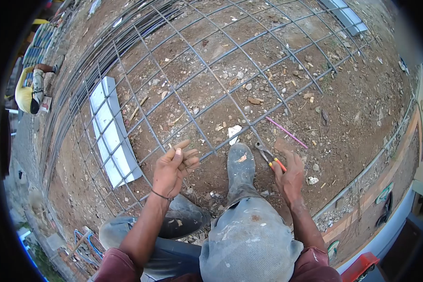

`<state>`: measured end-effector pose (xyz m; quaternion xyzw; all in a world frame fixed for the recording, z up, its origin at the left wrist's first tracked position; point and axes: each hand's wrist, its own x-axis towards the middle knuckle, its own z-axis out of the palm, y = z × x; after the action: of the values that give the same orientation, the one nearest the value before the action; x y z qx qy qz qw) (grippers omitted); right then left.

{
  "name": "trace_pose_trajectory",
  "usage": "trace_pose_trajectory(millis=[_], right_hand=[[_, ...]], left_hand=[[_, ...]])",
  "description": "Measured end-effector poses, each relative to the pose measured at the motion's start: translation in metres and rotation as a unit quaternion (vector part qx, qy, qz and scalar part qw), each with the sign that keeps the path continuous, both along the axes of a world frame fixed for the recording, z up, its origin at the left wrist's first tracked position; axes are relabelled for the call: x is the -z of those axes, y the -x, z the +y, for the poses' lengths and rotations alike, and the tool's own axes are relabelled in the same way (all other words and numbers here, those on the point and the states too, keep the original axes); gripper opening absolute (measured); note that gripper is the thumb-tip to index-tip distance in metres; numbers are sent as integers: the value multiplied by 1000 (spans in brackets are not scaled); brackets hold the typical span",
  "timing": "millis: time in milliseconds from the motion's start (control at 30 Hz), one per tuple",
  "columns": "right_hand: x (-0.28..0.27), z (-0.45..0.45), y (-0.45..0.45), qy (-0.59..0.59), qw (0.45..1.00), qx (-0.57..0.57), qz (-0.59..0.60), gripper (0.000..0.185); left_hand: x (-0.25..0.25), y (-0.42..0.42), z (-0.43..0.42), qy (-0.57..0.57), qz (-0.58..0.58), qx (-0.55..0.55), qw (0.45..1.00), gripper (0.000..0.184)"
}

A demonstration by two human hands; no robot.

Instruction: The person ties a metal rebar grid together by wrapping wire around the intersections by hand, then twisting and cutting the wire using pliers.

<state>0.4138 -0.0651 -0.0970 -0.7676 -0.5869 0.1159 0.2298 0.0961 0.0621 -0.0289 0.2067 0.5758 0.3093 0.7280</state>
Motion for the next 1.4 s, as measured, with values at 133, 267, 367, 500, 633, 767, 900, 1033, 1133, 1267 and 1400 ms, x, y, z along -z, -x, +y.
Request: trace_pose_trajectory(millis=[133,267,367,500,633,767,900,1033,1133,1267,1400], right_hand=[[-61,88,34,46,945,-137,295,43],[-68,130,94,43,899,-301,314,32],[-49,132,107,120,879,-292,357,25],[-37,110,106,109,836,-151,515,17],[-35,77,95,114,806,-214,540,18],[-43,87,65,144,787,-321,507,29],[-60,110,43,177,755,-183,605,37],[-48,138,84,220,750,-131,610,32],[-18,141,102,214,669,-39,710,22],[4,137,93,169,684,105,702,13],[18,119,77,171,682,228,674,15]], left_hand=[[-10,-2,7,-26,-9,47,999,41],[-16,-1,10,-60,-3,73,995,40],[-16,4,15,-79,21,79,994,39],[-6,1,13,-68,61,-43,995,36],[-2,-2,26,-2,24,-95,995,35],[4,-4,30,-22,35,-61,997,33],[2,-9,39,-142,90,28,985,32],[16,-32,48,-224,70,54,971,31],[28,-46,75,-201,60,53,976,31],[87,-57,137,-181,160,133,961,31],[134,-76,142,-329,346,291,829,42]])
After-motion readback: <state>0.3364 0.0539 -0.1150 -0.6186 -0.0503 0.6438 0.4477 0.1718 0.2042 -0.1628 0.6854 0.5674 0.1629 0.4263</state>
